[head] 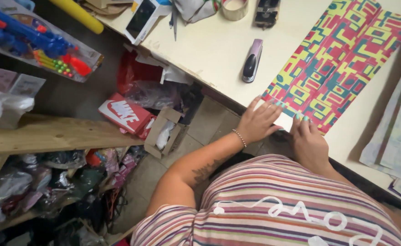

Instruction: The person folds a sheet of colorful patterned wrapping paper on a white table. They use a handheld tape dispenser to secure the folded edges of the paper. The person then folds the paper again and applies more tape to seal the package.

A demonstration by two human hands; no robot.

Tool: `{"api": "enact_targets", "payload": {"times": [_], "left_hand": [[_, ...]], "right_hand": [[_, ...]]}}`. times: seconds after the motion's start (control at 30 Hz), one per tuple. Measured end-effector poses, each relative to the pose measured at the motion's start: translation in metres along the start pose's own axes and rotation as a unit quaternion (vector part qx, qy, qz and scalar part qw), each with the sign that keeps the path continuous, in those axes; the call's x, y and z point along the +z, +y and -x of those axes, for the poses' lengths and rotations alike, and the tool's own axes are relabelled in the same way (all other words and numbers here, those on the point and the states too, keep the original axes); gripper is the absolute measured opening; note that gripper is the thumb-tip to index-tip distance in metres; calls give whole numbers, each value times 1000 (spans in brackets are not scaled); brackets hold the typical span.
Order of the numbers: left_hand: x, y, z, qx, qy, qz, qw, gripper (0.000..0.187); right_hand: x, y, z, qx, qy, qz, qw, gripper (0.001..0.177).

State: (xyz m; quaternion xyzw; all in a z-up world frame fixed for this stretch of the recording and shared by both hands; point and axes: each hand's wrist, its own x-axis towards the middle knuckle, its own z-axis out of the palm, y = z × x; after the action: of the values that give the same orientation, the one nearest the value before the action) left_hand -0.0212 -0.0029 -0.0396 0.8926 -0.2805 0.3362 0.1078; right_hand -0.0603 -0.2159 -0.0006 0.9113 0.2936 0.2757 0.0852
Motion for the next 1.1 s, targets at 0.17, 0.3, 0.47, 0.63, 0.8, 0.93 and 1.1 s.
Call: {"api": "enact_targets", "payload": {"times": [0.17, 0.3, 0.47, 0.63, 0.8, 0.93, 1.1], "left_hand": [[-8, -16, 10, -1, -19, -29, 999, 65], [-9, -29, 11, 0, -25, -48, 999, 71], [-40, -33, -1, 25, -113, -118, 986, 66], [-36, -26, 10, 15, -140, -55, 989, 52], [-46, -8, -10, 85, -53, 187, 977, 24], [-51, -2, -28, 141, -49, 276, 950, 12], [-23, -15, -16, 101, -24, 354, 929, 12]], "right_hand": [[-16, 12, 14, -14, -43, -55, 997, 46], [-5, 15, 31, 58, -44, -90, 993, 61], [-40, 26, 29, 85, -175, -109, 975, 55], [-43, 29, 30, 90, -137, -131, 978, 42], [-34, 25, 42, 76, 1, -229, 970, 31], [-25, 25, 47, 62, 13, -228, 972, 31], [-47, 21, 36, 150, 48, -317, 935, 39]]}}
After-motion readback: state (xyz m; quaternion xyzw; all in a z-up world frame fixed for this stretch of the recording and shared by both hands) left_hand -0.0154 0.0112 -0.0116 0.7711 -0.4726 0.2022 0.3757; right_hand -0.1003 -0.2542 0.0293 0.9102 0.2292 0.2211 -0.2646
